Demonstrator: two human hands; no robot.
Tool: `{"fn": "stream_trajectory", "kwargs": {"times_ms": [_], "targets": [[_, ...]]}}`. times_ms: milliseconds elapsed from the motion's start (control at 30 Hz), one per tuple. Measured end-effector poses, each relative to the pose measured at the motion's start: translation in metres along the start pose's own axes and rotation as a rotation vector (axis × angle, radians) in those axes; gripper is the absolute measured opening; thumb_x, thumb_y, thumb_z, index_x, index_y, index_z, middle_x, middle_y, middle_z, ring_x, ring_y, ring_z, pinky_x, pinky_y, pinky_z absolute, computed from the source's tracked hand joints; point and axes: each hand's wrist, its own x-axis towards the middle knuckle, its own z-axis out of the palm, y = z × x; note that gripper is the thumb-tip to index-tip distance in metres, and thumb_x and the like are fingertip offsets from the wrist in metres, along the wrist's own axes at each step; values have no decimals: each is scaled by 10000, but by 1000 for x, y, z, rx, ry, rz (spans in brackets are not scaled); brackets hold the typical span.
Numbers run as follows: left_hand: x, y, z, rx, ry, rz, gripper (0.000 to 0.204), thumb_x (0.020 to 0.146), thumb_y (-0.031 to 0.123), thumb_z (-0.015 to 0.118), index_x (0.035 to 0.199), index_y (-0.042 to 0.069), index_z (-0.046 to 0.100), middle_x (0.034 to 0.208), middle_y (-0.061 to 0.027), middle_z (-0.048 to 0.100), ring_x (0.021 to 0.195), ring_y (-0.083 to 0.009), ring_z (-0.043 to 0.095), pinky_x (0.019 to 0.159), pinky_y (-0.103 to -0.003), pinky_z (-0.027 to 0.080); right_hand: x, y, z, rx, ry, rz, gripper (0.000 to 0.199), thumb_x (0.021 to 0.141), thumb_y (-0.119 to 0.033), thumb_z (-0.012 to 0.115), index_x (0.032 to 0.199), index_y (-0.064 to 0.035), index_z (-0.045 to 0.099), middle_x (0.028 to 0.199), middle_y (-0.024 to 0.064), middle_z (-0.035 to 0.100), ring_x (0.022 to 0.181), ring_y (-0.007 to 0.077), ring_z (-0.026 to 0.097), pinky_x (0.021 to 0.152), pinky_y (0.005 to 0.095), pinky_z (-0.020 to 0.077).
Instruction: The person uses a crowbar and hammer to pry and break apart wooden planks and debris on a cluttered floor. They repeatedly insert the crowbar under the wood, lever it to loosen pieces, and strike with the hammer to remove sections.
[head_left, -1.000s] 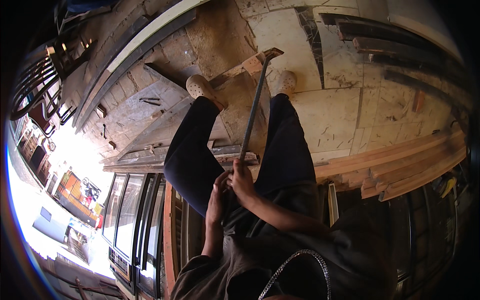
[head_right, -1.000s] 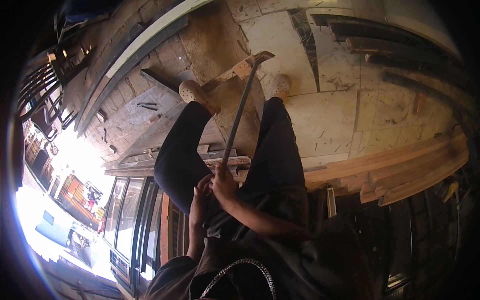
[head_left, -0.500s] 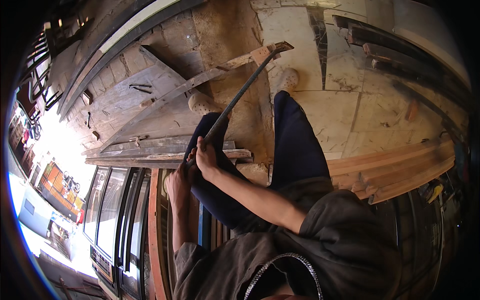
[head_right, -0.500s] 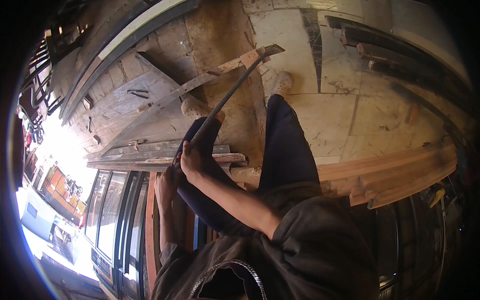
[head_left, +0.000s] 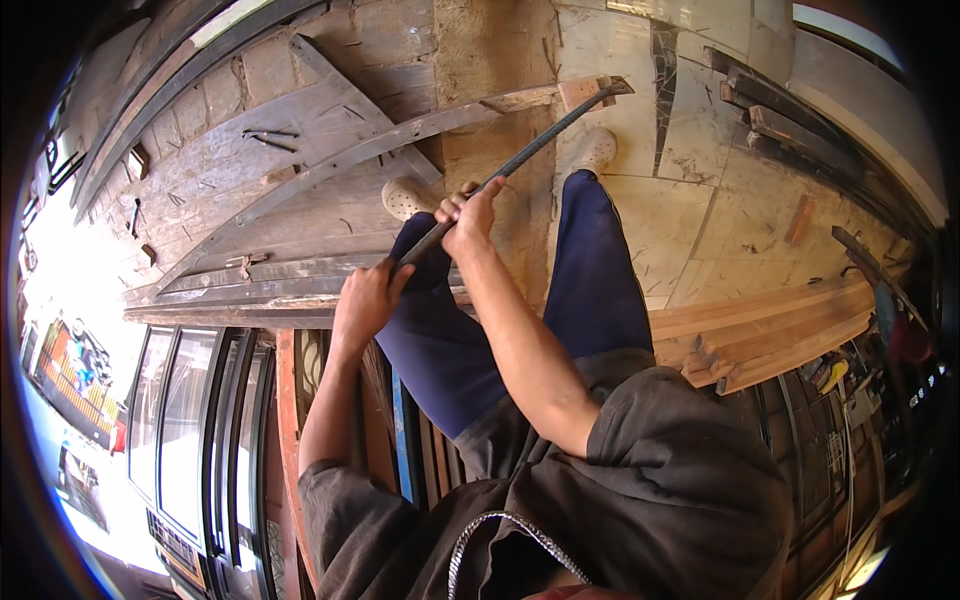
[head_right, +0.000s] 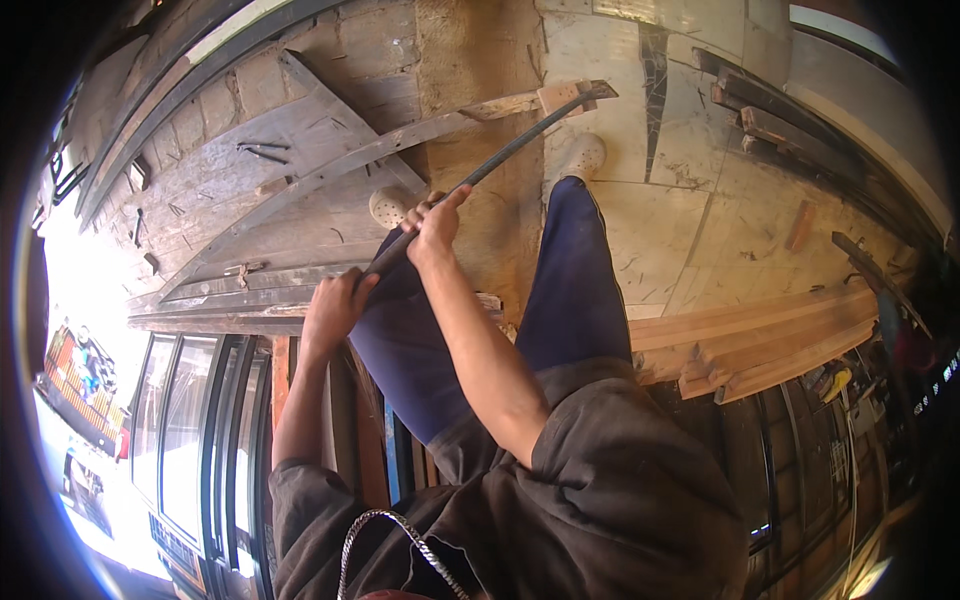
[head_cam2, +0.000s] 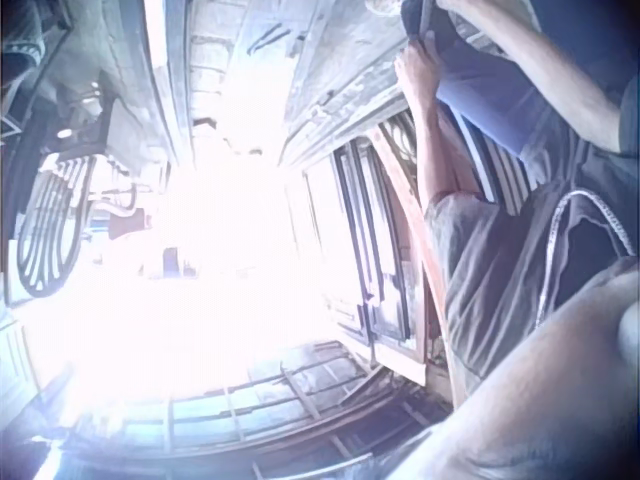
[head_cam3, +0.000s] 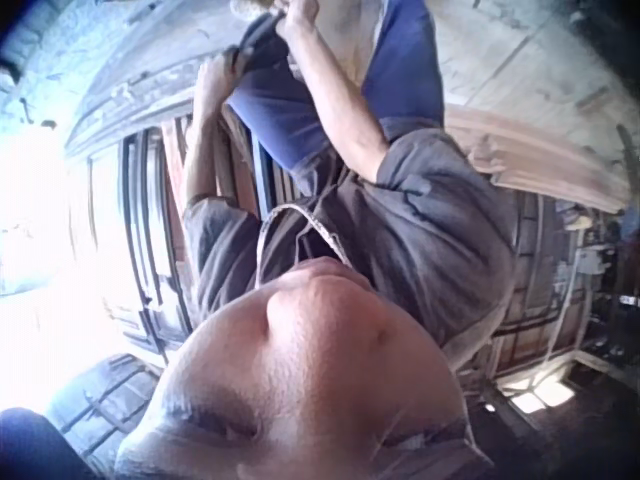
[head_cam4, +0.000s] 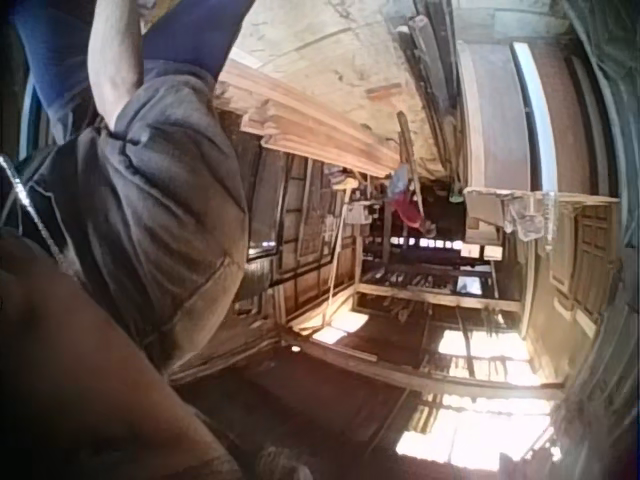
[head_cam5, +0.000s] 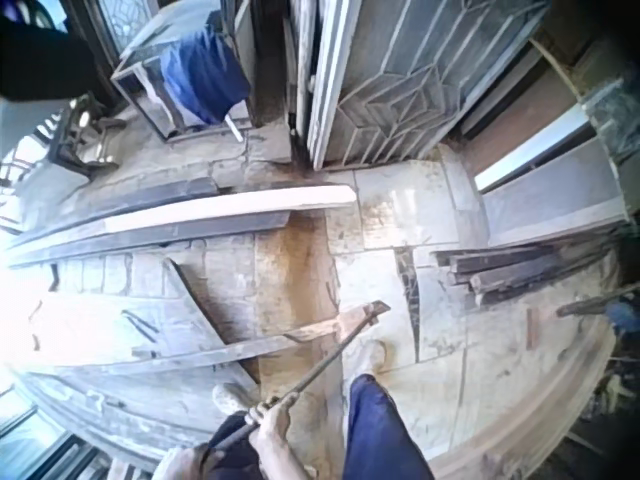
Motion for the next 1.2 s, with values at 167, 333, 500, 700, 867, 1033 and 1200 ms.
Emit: {"fn": "stream_trajectory", "kwargs": {"times_ms": [167,333,500,700,867,1033,1200], "targets": [[15,-28,14,53,6,159,400,912,387,550,830,-4,556,632,-237,611,622,-422,633,549,-485,521,26,10,-2,-111,137,-183,570,899,-701,290,729,-161,358,537,-35,291,406,113,276,382,267,248],[21,-61,27,171,-3,233,336,890,328,573,844,-4,549,640,-209,627,601,-379,645,543,-459,526,33,35,12,-195,365,-207,590,894,-699,323,729,-136,381,538,-17,338,401,123,321,375,278,262],[49,-85,19,226,3,246,336,910,336,545,850,6,557,649,-228,627,601,-389,645,554,-482,532,46,45,40,-215,506,-225,612,891,-701,331,669,-131,337,517,0,339,389,133,340,359,279,288],[67,-113,34,246,0,293,320,908,322,552,821,14,561,611,-204,617,545,-379,633,489,-456,528,62,57,41,-218,521,-295,645,923,-660,308,645,-78,334,453,14,331,339,149,339,320,296,282],[69,-117,28,242,-62,273,298,891,302,573,885,6,544,612,-204,619,574,-389,637,530,-473,532,66,61,44,-206,565,-286,651,914,-674,313,691,-65,374,456,1,321,332,140,316,326,282,265],[80,-125,22,243,-96,259,274,862,295,583,878,22,563,641,-210,629,602,-383,646,554,-474,533,71,64,52,-213,595,-275,713,914,-674,318,803,10,483,479,37,383,360,167,379,334,290,290],[134,-168,12,278,-87,274,273,833,316,624,907,55,596,670,-192,642,644,-381,652,603,-479,528,117,87,78,-240,656,-314,733,885,-717,311,858,-3,474,521,41,381,385,166,383,343,299,315]]}}
